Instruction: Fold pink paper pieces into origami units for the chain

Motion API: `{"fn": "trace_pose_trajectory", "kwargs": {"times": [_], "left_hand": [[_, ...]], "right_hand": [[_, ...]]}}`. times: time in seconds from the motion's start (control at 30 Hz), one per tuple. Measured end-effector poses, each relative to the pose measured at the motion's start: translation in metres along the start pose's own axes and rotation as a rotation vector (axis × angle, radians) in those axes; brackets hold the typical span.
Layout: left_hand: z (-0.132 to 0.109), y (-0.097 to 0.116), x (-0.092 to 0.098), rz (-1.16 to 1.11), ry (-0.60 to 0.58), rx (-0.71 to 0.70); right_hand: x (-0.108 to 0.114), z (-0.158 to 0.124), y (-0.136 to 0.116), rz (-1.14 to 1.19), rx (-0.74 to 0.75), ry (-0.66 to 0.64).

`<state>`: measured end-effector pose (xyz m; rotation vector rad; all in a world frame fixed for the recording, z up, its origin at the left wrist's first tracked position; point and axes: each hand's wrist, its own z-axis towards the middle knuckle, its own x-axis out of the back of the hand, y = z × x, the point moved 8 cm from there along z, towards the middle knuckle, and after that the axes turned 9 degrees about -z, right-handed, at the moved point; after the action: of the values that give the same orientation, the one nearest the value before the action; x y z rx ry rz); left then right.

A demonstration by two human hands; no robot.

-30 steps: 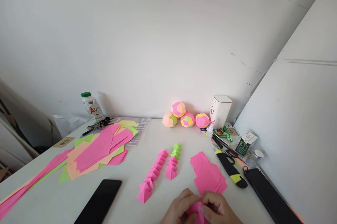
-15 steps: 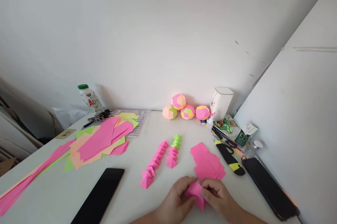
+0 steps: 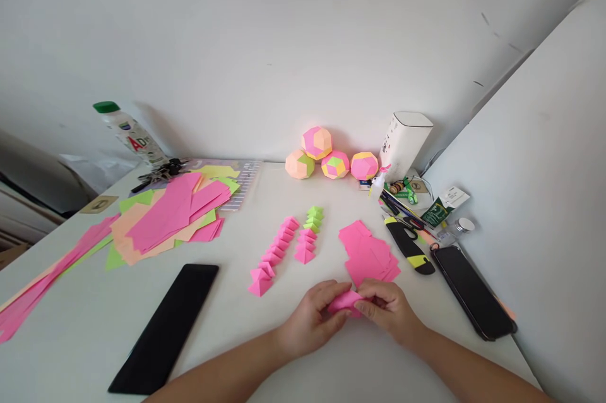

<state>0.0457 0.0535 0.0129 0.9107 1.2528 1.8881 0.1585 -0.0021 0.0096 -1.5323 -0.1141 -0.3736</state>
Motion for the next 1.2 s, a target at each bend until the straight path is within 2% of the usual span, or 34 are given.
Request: {"fn": "trace_pose_trajectory", "kwargs": {"times": [0.3,0.47,0.67,0.8,1.0,1.2], "left_hand": [[0.003,0.006,0.001,0.025,0.005,0.0],[0.002,-0.001,0.003,-0.141,0.017,0.05],[0.001,-0.013,0.002,-0.414,0.041,0.196],[0.002,-0.012,0.002,-0.559,0.041,0.249],[0.003,-0.003,0.002,-0.548,-0.01,0.154],[0.003,-0.008,0.0,-0.615,-0.001,0.245]], "right_hand": [[0.003,0.0,-0.002,-0.028,0.023,0.014],[0.001,0.0,0.001,-0.027,-0.001,0.006],[0.0,0.0,0.001,0.006,0.037,-0.002],[0.0,0.0,-0.001,0.007,0.054,0.001],[-0.001,0.0,0.0,0.011,0.039,-0.012],[0.0,-0.001,-0.002,-0.001,0.077,0.0]]}}
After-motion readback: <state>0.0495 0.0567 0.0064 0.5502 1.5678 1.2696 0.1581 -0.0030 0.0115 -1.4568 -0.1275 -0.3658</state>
